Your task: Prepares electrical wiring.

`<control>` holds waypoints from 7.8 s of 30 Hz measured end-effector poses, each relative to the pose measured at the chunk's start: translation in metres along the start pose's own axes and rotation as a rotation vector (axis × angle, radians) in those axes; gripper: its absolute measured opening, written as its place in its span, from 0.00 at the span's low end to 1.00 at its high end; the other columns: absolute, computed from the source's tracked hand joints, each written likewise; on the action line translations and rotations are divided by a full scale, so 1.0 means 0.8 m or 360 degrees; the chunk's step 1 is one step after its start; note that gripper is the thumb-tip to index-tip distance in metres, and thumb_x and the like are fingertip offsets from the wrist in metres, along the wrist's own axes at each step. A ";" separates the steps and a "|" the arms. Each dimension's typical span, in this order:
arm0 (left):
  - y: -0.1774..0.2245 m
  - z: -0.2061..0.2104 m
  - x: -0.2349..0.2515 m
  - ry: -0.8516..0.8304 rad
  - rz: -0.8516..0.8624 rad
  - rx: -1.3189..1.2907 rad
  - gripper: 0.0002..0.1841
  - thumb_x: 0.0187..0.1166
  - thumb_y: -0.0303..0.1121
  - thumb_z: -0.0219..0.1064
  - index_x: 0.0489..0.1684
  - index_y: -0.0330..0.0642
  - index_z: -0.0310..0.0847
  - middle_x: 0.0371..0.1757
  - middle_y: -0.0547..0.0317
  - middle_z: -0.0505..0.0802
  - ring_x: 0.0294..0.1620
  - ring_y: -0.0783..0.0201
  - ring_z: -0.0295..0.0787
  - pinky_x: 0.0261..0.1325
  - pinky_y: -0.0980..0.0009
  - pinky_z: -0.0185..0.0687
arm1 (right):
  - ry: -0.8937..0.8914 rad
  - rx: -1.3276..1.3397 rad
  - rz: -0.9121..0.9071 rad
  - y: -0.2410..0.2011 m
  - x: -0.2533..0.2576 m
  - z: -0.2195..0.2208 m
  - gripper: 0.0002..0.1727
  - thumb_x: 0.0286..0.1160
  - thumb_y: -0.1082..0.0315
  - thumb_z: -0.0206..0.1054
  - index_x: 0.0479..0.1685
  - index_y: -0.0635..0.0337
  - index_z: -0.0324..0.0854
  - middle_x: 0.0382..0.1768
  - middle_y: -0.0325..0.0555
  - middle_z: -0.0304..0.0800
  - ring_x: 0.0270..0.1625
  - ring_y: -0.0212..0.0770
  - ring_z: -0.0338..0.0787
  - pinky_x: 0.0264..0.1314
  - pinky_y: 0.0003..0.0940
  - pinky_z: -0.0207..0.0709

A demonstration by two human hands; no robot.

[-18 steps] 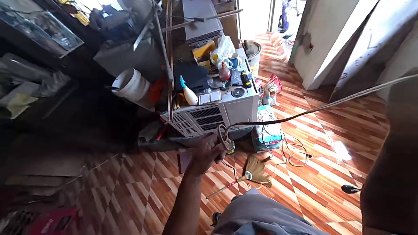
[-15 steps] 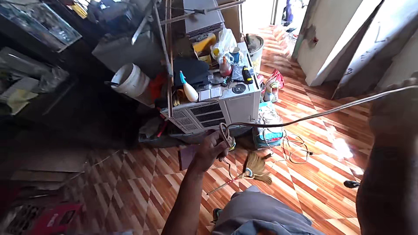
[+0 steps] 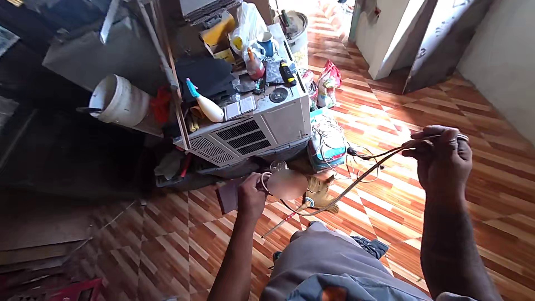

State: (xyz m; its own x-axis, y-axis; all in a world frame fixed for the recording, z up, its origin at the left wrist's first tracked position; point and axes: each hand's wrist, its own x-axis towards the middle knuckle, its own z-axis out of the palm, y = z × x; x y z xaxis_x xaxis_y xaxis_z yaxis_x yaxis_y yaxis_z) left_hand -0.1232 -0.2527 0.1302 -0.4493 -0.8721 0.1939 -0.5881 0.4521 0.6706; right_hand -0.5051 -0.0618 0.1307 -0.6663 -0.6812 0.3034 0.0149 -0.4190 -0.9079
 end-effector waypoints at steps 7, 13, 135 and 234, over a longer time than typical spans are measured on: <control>-0.001 0.001 0.002 0.0337 0.0251 -0.0622 0.13 0.82 0.39 0.70 0.53 0.38 0.84 0.46 0.61 0.91 0.45 0.73 0.89 0.52 0.71 0.89 | -0.0107 -0.0056 -0.0065 -0.003 -0.004 0.019 0.19 0.94 0.50 0.49 0.54 0.44 0.86 0.26 0.24 0.88 0.24 0.26 0.87 0.32 0.25 0.87; 0.014 -0.015 -0.004 0.0362 0.0246 -0.0991 0.14 0.81 0.43 0.72 0.52 0.43 0.82 0.46 0.59 0.95 0.47 0.63 0.94 0.55 0.63 0.92 | -0.0152 0.0102 0.0475 0.102 -0.053 0.068 0.25 0.95 0.51 0.41 0.52 0.53 0.84 0.28 0.30 0.89 0.31 0.30 0.89 0.41 0.33 0.89; -0.153 0.062 -0.119 -0.0556 -0.1337 -0.0242 0.25 0.91 0.49 0.52 0.43 0.34 0.84 0.36 0.50 0.91 0.38 0.57 0.88 0.50 0.54 0.83 | -0.1274 -0.0910 0.0686 0.255 -0.091 0.191 0.21 0.86 0.59 0.61 0.69 0.60 0.84 0.64 0.52 0.89 0.63 0.45 0.91 0.69 0.47 0.85; -0.192 0.101 -0.192 -0.1128 -0.1099 -0.0112 0.19 0.87 0.40 0.62 0.57 0.31 0.85 0.44 0.41 0.92 0.43 0.49 0.91 0.57 0.47 0.86 | -0.0716 -0.0125 0.0635 0.122 -0.008 0.053 0.20 0.89 0.49 0.52 0.61 0.48 0.84 0.21 0.23 0.72 0.19 0.21 0.68 0.26 0.22 0.69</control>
State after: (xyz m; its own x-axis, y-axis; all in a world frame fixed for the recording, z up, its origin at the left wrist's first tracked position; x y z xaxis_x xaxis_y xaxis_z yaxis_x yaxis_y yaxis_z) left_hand -0.0177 -0.1731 -0.0605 -0.3348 -0.6160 -0.7131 -0.8413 -0.1454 0.5206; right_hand -0.4676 -0.1239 0.0523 -0.2399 -0.9707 0.0122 0.1322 -0.0451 -0.9902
